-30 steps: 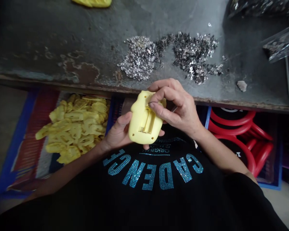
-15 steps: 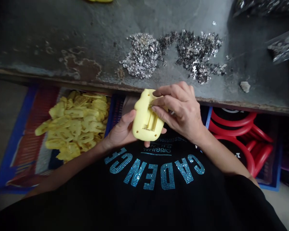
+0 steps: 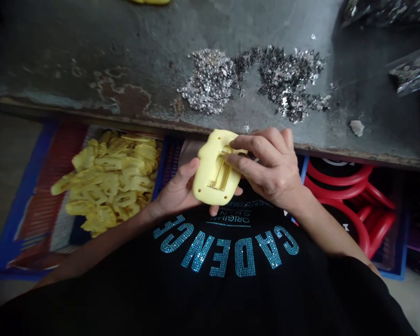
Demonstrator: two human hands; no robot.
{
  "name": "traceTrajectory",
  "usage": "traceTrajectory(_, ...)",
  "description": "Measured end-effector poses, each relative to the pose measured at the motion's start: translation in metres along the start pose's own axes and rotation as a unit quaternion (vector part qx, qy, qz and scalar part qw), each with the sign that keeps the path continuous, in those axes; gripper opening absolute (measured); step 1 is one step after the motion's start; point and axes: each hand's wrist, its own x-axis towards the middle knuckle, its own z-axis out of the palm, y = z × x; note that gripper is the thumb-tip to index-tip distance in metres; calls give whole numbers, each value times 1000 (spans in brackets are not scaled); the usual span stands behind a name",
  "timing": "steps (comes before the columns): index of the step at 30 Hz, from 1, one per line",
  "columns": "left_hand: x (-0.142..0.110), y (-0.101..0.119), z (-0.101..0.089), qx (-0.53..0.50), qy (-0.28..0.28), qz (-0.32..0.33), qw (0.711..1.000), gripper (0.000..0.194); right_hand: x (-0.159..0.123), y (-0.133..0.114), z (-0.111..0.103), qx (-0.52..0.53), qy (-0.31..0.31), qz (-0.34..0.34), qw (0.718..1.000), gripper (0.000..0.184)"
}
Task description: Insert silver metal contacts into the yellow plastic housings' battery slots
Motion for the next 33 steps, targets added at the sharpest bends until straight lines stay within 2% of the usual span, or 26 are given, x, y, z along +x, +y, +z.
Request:
traceTrajectory(3, -1, 0, 1, 12, -6, 6, 1000, 103, 2, 1, -3, 67, -6, 44, 997, 18)
traceTrajectory(6, -3, 0, 6, 21, 1, 17, 1000, 105, 12, 6, -7, 176, -25, 122, 977, 21)
traceTrajectory(9, -8, 1, 16, 41, 44, 34, 998, 103, 22, 16, -8, 246, -89, 170, 950, 45)
traceTrajectory(12, -12, 1, 23, 85, 103, 61, 989, 94, 27, 23, -8, 230, -136, 158, 950, 52)
traceTrajectory(14, -14, 2, 25, 122, 129, 82, 981, 85, 27, 22, -6, 196, -137, 139, 961, 50)
traceTrajectory(19, -18, 0, 18, 186, 171, 115, 961, 61, 16, 11, 6, 115, -66, 103, 986, 45)
traceTrajectory(24, -19, -2, 5, 213, 211, 121, 946, 42, 11, 10, 18, 80, -17, 83, 993, 47)
traceTrajectory(30, -13, -3, -9, 177, 264, 118, 941, 40, 15, 9, 20, 66, -36, 89, 993, 52)
traceTrajectory(33, -5, 4, -11, 97, 244, 112, 958, 42, 25, 24, 16, 113, -76, 103, 985, 51)
